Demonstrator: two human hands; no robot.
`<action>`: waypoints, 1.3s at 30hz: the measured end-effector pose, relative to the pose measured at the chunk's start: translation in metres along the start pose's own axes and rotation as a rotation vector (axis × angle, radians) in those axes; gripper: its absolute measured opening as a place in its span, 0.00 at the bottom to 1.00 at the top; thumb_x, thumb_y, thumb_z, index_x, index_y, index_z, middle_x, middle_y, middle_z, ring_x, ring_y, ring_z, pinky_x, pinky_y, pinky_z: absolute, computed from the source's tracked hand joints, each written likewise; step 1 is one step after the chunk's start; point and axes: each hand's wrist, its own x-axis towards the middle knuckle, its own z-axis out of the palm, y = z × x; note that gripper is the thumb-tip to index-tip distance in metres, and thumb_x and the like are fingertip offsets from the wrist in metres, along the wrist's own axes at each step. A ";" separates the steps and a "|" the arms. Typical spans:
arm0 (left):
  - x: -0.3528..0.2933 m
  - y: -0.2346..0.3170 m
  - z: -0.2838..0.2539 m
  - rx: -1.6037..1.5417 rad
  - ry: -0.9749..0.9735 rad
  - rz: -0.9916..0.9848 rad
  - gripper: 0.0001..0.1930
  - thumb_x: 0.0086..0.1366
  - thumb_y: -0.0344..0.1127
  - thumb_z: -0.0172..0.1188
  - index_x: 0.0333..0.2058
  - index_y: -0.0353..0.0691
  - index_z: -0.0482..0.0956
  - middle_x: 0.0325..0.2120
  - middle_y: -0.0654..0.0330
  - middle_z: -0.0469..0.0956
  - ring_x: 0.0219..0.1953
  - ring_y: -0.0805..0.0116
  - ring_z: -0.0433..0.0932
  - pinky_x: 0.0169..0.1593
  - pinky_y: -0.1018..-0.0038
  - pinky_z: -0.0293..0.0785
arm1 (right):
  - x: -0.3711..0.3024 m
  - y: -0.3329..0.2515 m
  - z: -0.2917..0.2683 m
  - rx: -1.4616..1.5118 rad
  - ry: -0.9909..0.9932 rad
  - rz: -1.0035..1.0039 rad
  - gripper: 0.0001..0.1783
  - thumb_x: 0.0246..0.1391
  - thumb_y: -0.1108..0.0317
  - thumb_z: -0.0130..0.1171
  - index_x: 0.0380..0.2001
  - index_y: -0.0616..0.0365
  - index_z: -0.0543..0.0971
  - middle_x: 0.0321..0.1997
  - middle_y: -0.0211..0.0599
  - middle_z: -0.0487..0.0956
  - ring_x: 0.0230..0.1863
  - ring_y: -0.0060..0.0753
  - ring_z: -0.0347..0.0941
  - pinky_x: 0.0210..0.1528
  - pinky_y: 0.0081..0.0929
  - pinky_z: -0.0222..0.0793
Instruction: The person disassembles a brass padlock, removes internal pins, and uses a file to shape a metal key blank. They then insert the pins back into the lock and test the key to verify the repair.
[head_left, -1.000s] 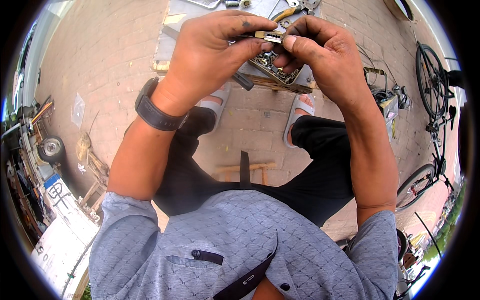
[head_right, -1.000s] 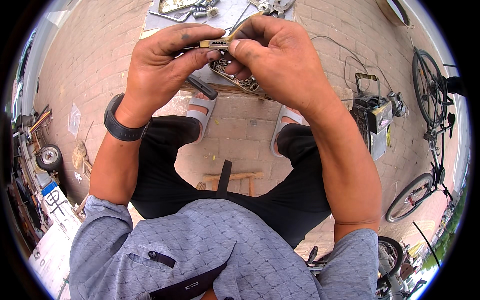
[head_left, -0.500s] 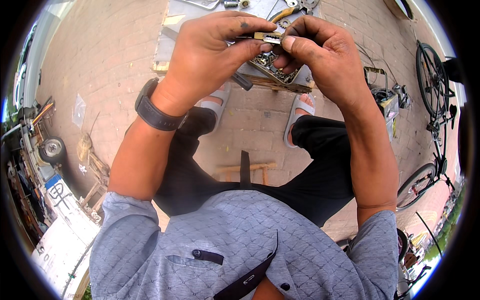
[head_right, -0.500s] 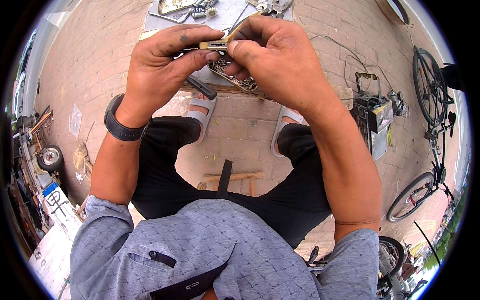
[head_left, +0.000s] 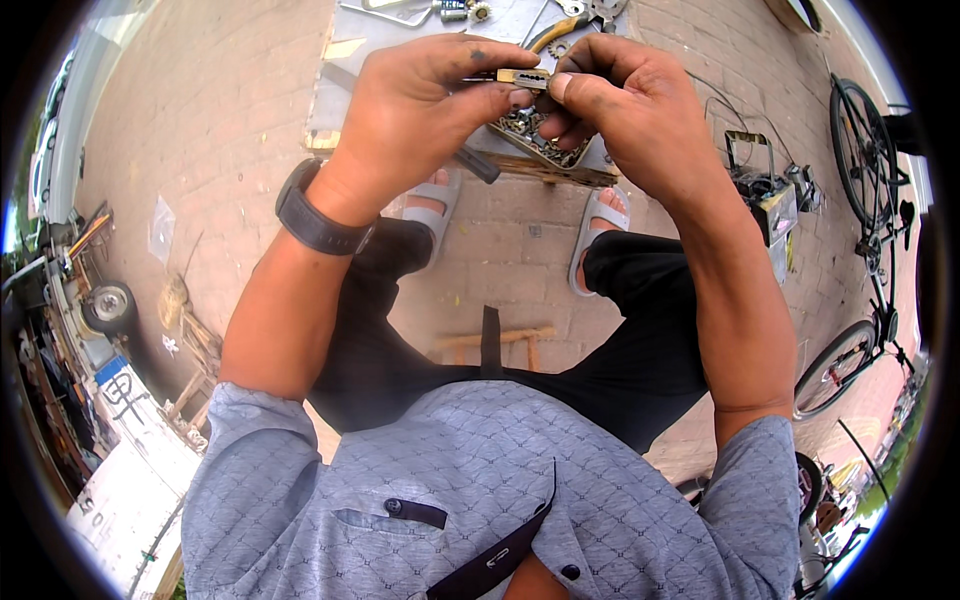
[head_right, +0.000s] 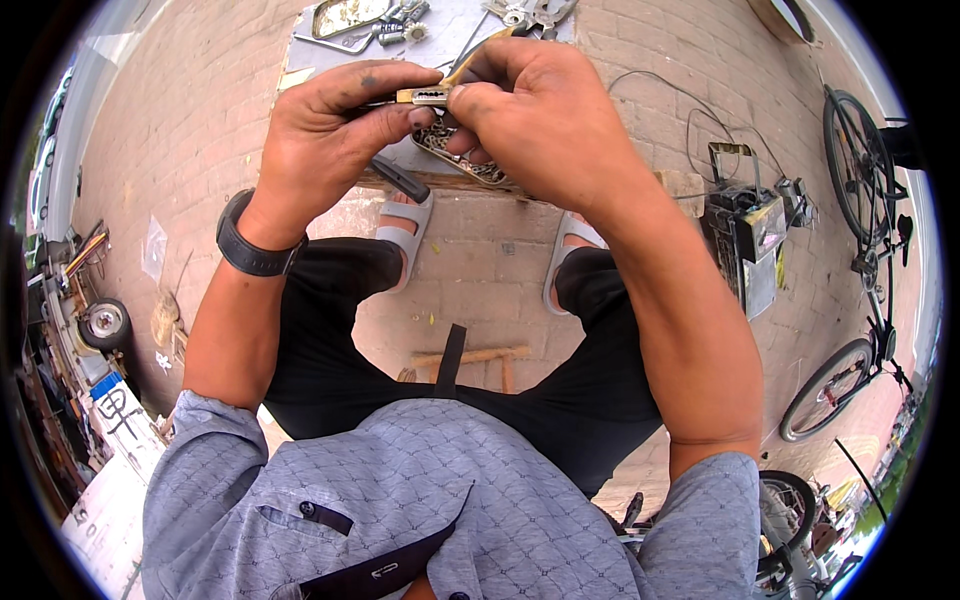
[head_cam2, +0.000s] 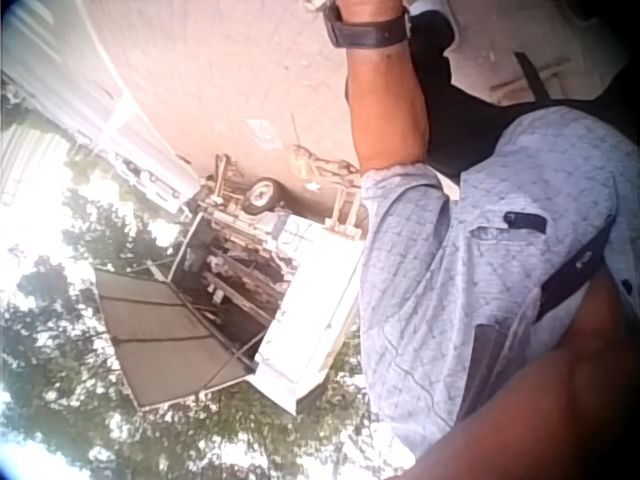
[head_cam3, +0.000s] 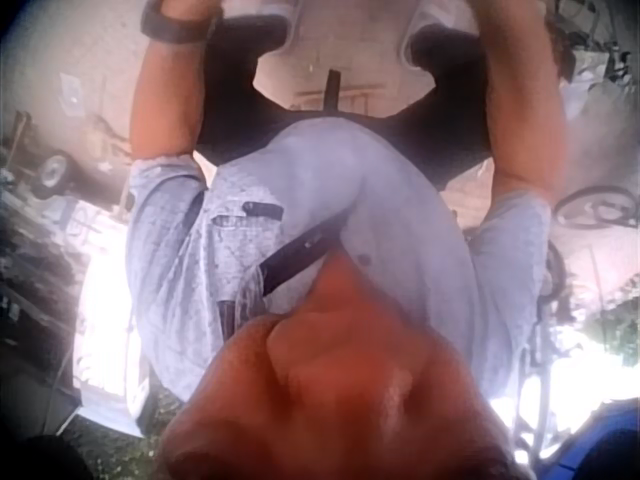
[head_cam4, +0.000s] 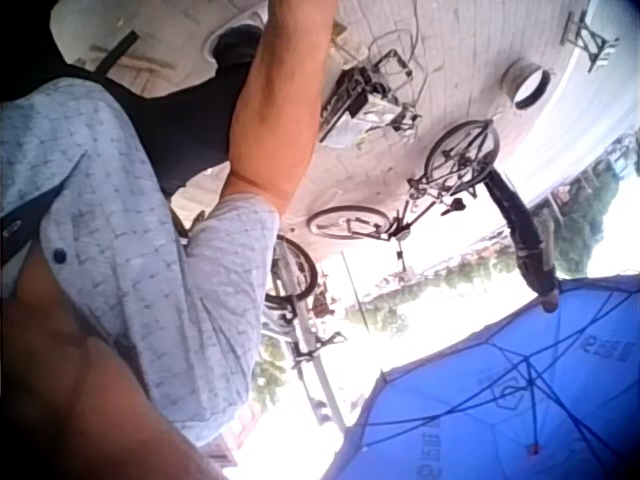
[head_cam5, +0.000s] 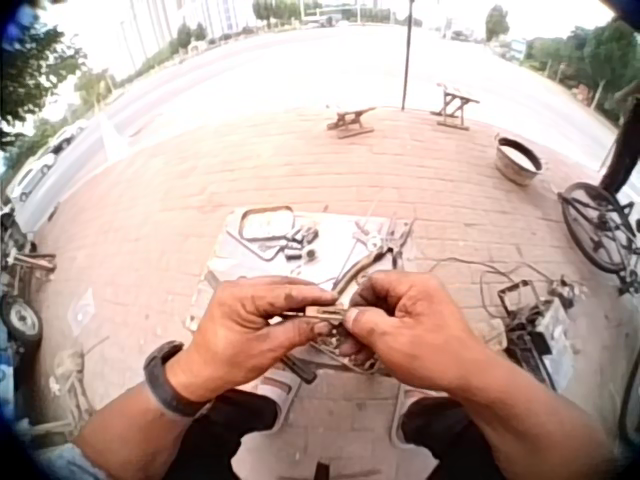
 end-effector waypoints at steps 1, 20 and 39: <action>0.000 0.000 0.000 0.007 -0.002 -0.003 0.16 0.66 0.23 0.69 0.52 0.38 0.87 0.42 0.61 0.86 0.43 0.77 0.84 0.46 0.80 0.83 | 0.000 0.000 0.000 -0.002 -0.001 0.003 0.11 0.62 0.71 0.58 0.40 0.71 0.82 0.34 0.40 0.85 0.33 0.24 0.85 0.36 0.23 0.82; 0.005 -0.002 0.000 -0.065 0.022 -0.048 0.15 0.67 0.24 0.69 0.53 0.36 0.87 0.41 0.60 0.88 0.42 0.77 0.85 0.45 0.80 0.82 | 0.005 0.009 0.000 0.030 0.044 -0.033 0.11 0.64 0.71 0.59 0.41 0.71 0.83 0.35 0.40 0.85 0.33 0.24 0.84 0.35 0.22 0.82; 0.088 -0.044 0.030 0.498 0.276 -0.080 0.18 0.62 0.45 0.71 0.42 0.36 0.90 0.35 0.51 0.89 0.37 0.58 0.87 0.45 0.68 0.80 | 0.000 0.014 -0.013 -0.085 0.230 -0.124 0.09 0.61 0.72 0.63 0.35 0.69 0.84 0.25 0.37 0.83 0.25 0.23 0.78 0.30 0.27 0.74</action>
